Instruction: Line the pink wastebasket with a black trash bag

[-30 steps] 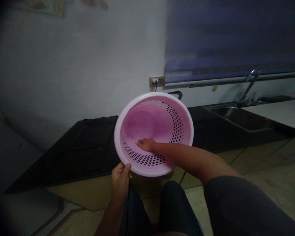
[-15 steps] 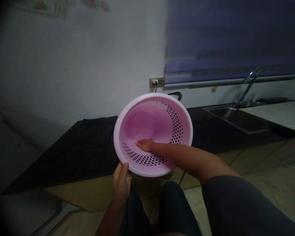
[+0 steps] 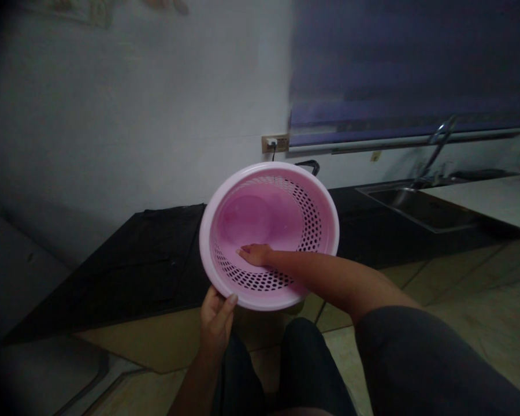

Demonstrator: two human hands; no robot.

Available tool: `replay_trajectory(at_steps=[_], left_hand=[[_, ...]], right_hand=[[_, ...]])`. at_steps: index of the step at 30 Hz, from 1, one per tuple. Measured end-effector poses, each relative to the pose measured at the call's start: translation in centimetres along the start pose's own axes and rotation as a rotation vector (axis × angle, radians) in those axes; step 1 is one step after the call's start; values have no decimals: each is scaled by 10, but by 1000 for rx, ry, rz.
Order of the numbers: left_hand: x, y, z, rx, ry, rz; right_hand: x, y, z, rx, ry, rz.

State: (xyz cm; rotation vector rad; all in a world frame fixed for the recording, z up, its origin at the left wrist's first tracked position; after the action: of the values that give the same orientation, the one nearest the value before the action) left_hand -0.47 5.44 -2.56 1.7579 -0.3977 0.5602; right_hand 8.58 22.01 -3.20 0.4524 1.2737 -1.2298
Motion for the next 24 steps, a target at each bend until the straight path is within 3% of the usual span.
replay_trajectory(at_steps=[10,24], left_hand=[[-17,-13,-7,-48,49,-53],[-24,-28,-8,-105,124,-88]], right_hand=[[0,-1,-2,9,-16,1],[0,0,-2,4,-4,-20]])
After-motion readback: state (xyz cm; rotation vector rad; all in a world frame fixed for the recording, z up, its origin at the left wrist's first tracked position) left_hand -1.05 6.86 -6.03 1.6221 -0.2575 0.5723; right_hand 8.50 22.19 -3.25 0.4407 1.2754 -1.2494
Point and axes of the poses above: each hand's wrist, its own z-axis away from the middle knuckle, its own x-axis out of the palm, y = z × x, the point moved 4 cm from there along -z, towards the middle knuckle, and after that the axes turned 7 degrees about -y, right-handed, at the moved point
